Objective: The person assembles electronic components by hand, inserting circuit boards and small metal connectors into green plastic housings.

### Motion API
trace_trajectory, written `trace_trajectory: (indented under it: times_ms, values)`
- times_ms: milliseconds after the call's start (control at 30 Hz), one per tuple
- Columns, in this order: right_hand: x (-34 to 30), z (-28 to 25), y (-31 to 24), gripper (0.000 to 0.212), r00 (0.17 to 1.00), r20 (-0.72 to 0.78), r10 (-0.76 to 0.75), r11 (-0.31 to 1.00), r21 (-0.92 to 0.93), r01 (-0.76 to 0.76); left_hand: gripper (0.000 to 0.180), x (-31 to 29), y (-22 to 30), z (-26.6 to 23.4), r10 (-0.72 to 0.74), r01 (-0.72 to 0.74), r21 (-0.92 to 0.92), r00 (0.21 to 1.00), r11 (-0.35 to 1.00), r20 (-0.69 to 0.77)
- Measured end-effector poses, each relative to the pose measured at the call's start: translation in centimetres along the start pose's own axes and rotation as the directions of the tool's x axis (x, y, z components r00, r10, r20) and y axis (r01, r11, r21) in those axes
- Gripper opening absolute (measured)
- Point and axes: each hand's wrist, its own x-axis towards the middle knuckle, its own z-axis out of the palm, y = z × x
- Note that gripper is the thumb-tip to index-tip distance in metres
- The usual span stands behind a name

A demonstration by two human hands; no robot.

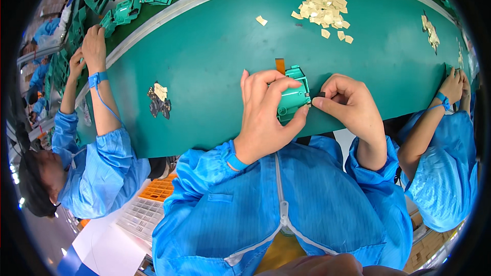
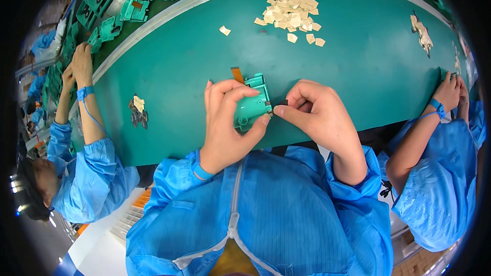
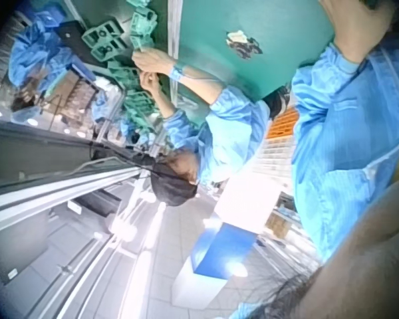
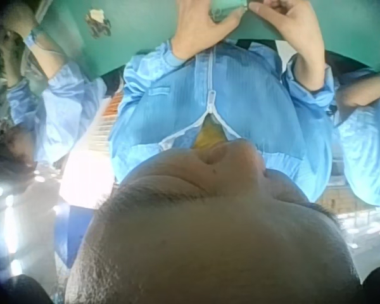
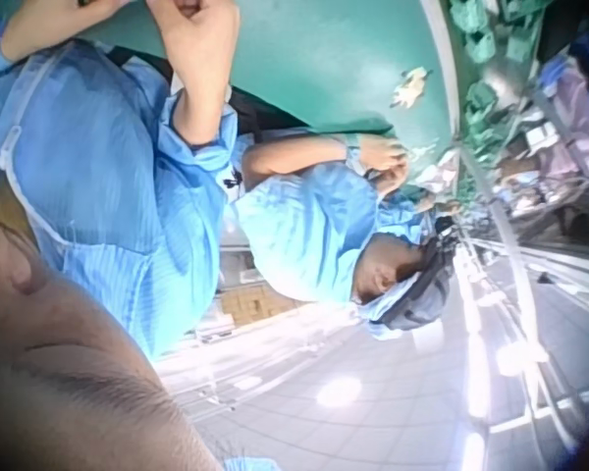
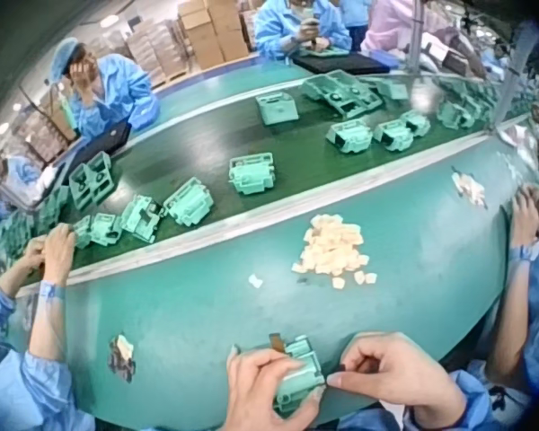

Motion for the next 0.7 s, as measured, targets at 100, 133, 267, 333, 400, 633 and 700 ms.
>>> trace_trajectory:
  times_ms: [100, 133, 267, 333, 400, 633, 700]
  values:
    - [0.0, -0.1, 0.1, 0.023, 1.000, -0.001, -0.019, 1.000, -0.007, 0.019, 0.050, -0.1, 0.0, -0.2, -0.011, 0.011, 0.005, 1.000, 1.000, 0.025]
    - [0.0, -0.1, 0.1, 0.023, 1.000, -0.004, -0.022, 1.000, -0.001, 0.022, 0.050, -0.1, 0.0, -0.2, -0.007, 0.007, 0.010, 1.000, 1.000, 0.029]
    - [0.2, -0.2, 0.3, 0.023, 1.000, 0.003, -0.011, 1.000, 0.001, 0.011, 0.049, 0.2, 0.1, -0.2, -0.014, 0.013, 0.015, 1.000, 1.000, 0.024]
    - [0.2, -0.2, 0.2, 0.022, 1.000, 0.008, -0.012, 1.000, 0.004, 0.012, 0.049, 0.1, 0.3, -0.2, -0.017, 0.017, 0.022, 1.000, 1.000, 0.022]
    - [0.6, 0.0, -0.1, 0.024, 0.997, -0.002, -0.082, 0.996, -0.016, 0.082, 0.049, 0.3, 0.2, -0.5, -0.003, 0.003, 0.033, 1.000, 0.999, -0.014]
    - [-0.2, -0.3, 0.7, 0.024, 0.999, -0.008, -0.042, 0.999, -0.007, 0.041, 0.053, -0.2, 0.5, -0.1, 0.030, -0.030, 0.016, 0.999, 0.999, -0.022]
    - [-0.1, -0.1, 1.0, 0.023, 0.998, 0.001, -0.068, 0.997, 0.026, 0.068, 0.055, -0.3, 0.7, -0.5, 0.051, -0.050, 0.072, 0.998, 0.996, -0.021]
